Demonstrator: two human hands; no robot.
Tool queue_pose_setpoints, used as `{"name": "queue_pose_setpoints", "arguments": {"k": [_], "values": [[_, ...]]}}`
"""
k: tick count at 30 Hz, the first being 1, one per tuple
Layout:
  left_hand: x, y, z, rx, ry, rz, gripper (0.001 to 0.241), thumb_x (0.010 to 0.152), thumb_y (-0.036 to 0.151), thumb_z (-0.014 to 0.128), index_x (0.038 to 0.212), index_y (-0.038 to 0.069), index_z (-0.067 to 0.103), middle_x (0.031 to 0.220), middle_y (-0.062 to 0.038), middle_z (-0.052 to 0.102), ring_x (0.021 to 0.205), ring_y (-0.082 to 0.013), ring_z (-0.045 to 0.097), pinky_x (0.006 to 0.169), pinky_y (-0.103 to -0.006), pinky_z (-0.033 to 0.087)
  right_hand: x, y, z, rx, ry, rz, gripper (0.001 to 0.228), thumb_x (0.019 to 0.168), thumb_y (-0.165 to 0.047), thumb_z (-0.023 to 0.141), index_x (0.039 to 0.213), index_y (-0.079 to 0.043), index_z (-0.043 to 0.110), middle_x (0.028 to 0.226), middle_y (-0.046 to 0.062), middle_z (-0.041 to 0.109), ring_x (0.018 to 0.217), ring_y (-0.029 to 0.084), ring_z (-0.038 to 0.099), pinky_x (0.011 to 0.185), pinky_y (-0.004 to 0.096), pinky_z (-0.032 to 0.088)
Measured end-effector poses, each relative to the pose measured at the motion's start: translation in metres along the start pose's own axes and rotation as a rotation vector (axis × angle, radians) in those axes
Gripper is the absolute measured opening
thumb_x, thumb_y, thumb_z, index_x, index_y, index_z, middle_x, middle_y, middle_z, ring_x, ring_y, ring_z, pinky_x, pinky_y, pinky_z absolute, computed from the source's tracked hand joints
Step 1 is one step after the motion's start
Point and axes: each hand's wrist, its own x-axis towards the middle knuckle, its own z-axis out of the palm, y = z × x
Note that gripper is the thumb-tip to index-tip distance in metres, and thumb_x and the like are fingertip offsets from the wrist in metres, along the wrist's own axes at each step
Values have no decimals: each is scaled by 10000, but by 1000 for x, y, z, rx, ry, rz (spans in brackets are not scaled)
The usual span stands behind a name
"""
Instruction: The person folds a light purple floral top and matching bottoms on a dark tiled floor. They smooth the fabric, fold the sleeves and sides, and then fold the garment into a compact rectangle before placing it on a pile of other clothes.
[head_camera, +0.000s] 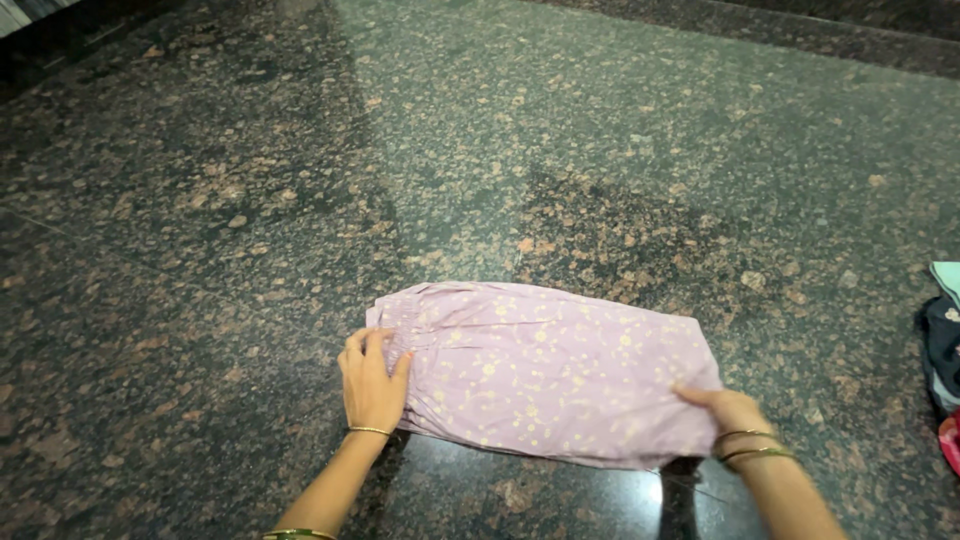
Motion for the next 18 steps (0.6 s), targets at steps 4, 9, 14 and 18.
{"name": "queue_pose_setpoints", "arguments": {"k": [4, 9, 14, 18], "values": [[-7, 13, 3, 30, -103, -240, 817, 612, 475, 900, 1263, 95, 583, 1336, -184, 506, 1258, -406, 466, 1002, -506, 450, -27, -55, -43, -57, 108, -60, 518, 820, -214, 802, 1198, 102, 640, 992, 166, 720, 757, 313, 673, 709, 434, 559], [-13, 29, 25, 25, -319, -376, 803, 577, 511, 941, 1186, 83, 638, 1234, -200, 609, 1205, -381, 550, 998, -459, 488, -132, -103, 18, 66, -208, -206, 392, 874, -183, 648, 1165, 80, 637, 932, 151, 742, 729, 233, 713, 680, 360, 591], [-1, 13, 54, -96, -376, -333, 652, 586, 401, 901, 1084, 39, 687, 1084, -202, 738, 1049, -339, 708, 913, -427, 548, -190, -40, 190, -231, -212, -591, 426, 834, -95, 792, 1174, 124, 657, 741, 1, 586, 511, 114, 490, 407, 281, 395], [1, 0, 56, -219, -342, -477, 451, 872, 479, 675, 1079, 86, 751, 1038, -187, 767, 1027, -362, 717, 903, -457, 539, -201, 36, 288, -387, -632, -376, 796, 926, -236, 611, 1606, -204, 197, 649, 49, 577, 473, 151, 562, 431, 305, 501]]}}
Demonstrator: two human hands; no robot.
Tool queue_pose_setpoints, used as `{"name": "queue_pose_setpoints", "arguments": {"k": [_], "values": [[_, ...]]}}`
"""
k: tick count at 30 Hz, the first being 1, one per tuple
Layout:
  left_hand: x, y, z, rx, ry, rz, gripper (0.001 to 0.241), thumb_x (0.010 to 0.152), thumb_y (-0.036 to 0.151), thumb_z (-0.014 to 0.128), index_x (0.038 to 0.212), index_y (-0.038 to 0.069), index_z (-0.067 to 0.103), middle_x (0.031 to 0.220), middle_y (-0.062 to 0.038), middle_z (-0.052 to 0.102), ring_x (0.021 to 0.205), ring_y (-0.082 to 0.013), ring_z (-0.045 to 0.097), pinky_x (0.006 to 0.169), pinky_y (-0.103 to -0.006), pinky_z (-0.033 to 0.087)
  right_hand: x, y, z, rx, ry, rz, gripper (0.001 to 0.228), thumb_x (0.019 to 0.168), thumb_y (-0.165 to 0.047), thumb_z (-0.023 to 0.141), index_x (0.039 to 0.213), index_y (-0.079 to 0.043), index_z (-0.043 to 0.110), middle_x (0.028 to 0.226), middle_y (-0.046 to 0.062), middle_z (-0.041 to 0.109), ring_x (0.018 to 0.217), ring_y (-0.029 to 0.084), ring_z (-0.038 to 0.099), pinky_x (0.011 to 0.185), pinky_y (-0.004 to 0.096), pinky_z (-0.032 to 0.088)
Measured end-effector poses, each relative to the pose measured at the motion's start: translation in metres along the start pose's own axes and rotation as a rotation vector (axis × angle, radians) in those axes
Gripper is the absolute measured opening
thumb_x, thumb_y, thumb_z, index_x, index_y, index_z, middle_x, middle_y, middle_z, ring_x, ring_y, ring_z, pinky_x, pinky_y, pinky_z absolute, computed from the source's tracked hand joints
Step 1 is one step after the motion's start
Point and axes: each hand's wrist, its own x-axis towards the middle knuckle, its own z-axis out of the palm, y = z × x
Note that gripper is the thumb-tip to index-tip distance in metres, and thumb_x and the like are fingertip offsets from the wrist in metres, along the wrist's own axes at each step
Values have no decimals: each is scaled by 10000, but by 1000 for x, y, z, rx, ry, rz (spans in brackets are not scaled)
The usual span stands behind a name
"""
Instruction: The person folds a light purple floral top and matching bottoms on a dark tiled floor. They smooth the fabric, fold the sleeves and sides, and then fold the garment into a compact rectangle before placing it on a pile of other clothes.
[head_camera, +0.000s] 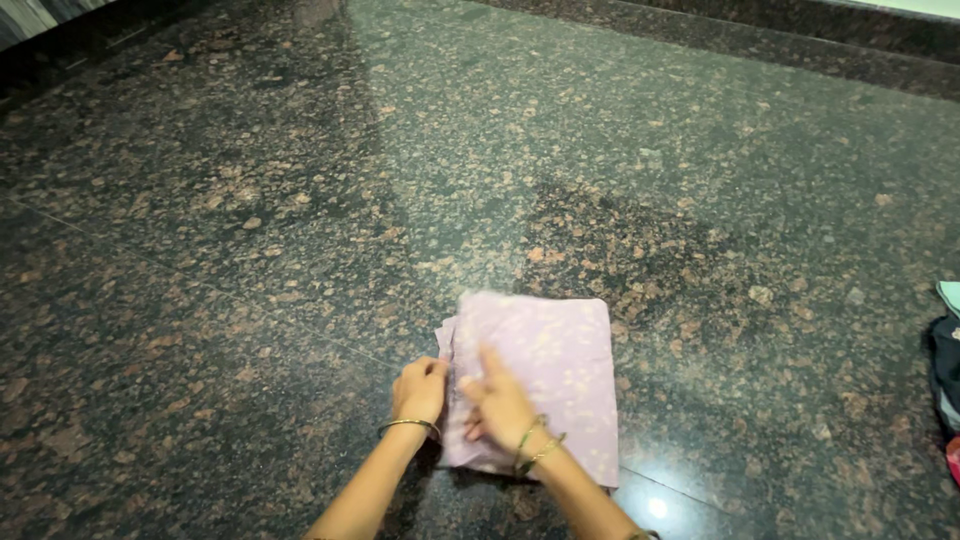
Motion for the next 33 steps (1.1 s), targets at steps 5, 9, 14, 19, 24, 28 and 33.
{"name": "queue_pose_setpoints", "arguments": {"k": [5, 9, 14, 19, 24, 28, 33], "values": [[-15, 15, -22, -11, 44, 23, 467, 980, 515, 574, 1157, 96, 678, 1117, -206, 752, 1102, -381, 684, 979, -459, 500, 1, 21, -20, -498, 305, -353, 443, 960, -228, 640, 1378, -89, 600, 763, 119, 733, 659, 207, 658, 636, 398, 552], [-63, 37, -30, 180, 292, 628, 389, 991, 346, 577, 1293, 100, 594, 1446, -136, 535, 1358, -362, 475, 1160, -478, 374, -27, 24, -69, -867, 679, -654, 448, 935, -219, 592, 1361, -79, 580, 1279, 164, 656, 1154, 332, 606, 993, 439, 473], [-71, 79, -17, 617, -74, 880, 549, 965, 446, 539, 1494, 308, 489, 1664, -103, 257, 1489, -450, 182, 1148, -695, 140, -29, 43, -61, -1379, 459, -627, 671, 815, -380, 678, 1435, -178, 520, 1508, 214, 465, 1400, 519, 394, 1095, 625, 284], [-49, 90, -14, 621, -233, 529, 631, 942, 583, 498, 1540, 471, 328, 1701, -48, -8, 1514, -510, 5, 1150, -745, 64, -21, 59, -93, -974, 620, -626, 710, 843, -315, 741, 1451, -84, 456, 1481, 232, 478, 1361, 444, 467, 1123, 492, 378], [-43, 69, -3, 532, -146, 630, 611, 980, 536, 471, 1562, 421, 324, 1713, -71, 12, 1499, -529, 20, 1153, -728, 87, -22, 69, -129, 232, 557, -15, 764, 690, -92, 828, 1351, 41, 468, 1256, 237, 641, 1062, 328, 680, 895, 450, 579], [-78, 47, 8, 527, -79, 750, 632, 988, 543, 476, 1568, 349, 318, 1698, -105, 7, 1503, -520, -25, 1134, -722, 68, -43, 63, -133, 604, 185, 236, 562, 737, -71, 793, 1251, 98, 641, 1057, 179, 759, 891, 267, 740, 828, 413, 597], [-136, 59, 28, 519, -370, 480, 707, 963, 575, 471, 1602, 392, 230, 1690, -72, -99, 1521, -461, -126, 1145, -721, -4, -100, 4, -151, 741, 55, 207, 492, 666, -36, 627, 1155, -10, 676, 914, 168, 758, 768, 282, 730, 732, 419, 613]]}}
